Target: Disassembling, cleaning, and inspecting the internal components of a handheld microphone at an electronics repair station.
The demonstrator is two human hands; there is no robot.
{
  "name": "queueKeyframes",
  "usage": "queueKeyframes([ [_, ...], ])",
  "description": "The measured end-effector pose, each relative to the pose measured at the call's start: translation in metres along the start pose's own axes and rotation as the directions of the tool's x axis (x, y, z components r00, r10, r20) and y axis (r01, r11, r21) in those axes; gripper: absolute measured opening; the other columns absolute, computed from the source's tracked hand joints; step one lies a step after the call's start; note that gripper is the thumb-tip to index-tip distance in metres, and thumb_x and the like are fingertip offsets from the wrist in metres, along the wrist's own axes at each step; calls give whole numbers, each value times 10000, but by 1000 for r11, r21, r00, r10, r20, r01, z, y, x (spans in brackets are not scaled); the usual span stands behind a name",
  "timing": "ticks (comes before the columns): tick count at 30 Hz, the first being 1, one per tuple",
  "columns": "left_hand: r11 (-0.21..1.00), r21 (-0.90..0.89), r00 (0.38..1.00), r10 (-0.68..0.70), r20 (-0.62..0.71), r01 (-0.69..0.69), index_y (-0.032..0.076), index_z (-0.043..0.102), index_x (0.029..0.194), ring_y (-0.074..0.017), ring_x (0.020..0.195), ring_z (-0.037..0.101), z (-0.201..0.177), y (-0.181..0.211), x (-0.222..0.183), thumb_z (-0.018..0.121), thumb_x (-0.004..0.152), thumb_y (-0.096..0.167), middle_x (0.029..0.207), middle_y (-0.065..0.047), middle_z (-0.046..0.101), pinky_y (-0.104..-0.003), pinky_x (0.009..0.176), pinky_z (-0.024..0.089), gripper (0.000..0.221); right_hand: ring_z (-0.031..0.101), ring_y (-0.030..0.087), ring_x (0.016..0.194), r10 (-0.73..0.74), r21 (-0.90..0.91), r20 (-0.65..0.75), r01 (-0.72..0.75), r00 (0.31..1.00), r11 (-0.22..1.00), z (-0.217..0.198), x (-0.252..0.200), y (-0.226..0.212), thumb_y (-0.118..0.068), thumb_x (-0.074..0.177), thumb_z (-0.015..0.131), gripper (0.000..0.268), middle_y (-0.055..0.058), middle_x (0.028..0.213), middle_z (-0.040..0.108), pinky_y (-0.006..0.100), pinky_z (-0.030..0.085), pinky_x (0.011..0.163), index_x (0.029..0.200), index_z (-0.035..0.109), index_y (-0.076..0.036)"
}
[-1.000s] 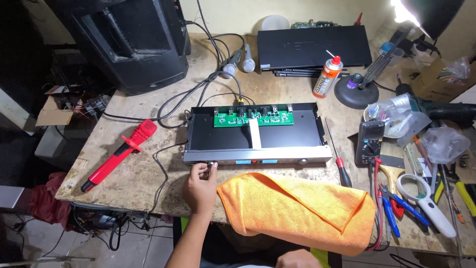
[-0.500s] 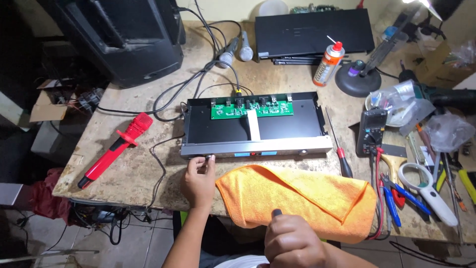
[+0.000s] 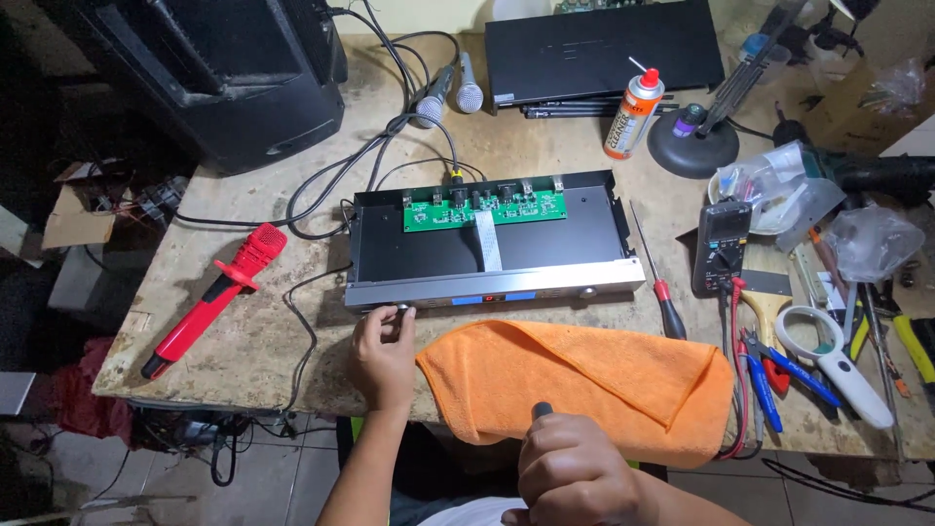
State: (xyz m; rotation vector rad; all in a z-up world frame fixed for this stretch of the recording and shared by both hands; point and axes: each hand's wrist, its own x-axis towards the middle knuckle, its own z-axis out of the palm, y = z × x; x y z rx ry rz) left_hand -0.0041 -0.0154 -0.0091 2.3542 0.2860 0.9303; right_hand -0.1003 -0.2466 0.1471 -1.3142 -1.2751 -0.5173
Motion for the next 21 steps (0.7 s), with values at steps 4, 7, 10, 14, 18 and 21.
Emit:
queueKeyframes([
  [4,997,-14,997,73,-26,-74,168,745,917,-167,717,674,2,-2,0,857,862,217,828,23,735,-353,522,494,135,590,218,571,3,1,-1,-3,1000,1000,-1,3,0,12,911,766,224,73,725,588,344,459,536,904,548,-38],
  [7,998,-1,998,59,-18,-59,202,755,909,-153,698,659,2,0,0,845,875,226,836,46,697,-347,488,483,99,596,224,583,11,-2,10,-11,1000,1000,-2,3,0,16,902,780,232,75,740,591,349,471,546,919,556,-40],
  [10,998,9,998,58,-21,-58,174,710,886,-174,720,682,5,-4,-2,853,856,186,852,20,719,-362,506,512,148,589,217,574,15,12,5,-15,1000,1000,0,2,0,33,893,785,249,72,731,573,343,463,528,913,548,-38],
  [14,992,61,990,115,-76,-111,178,654,877,-191,737,670,9,-7,-3,884,819,144,840,43,688,-374,530,505,240,578,219,569,1,8,-1,-1,1000,1000,4,2,2,22,904,770,236,75,721,576,341,465,530,906,542,-38],
  [18,989,47,986,146,-85,-142,153,584,766,-219,791,696,6,-3,0,878,814,105,903,1,730,-363,528,511,301,573,201,553,-26,-10,-36,26,999,1000,11,1,3,2,916,754,214,64,696,566,319,471,513,892,546,-44],
  [21,985,74,984,159,-83,-153,157,543,702,-212,840,731,4,0,0,869,826,100,944,11,746,-352,528,522,353,575,217,563,-33,16,-22,34,999,999,12,-1,3,19,916,756,227,78,706,567,332,474,521,903,537,-35],
])
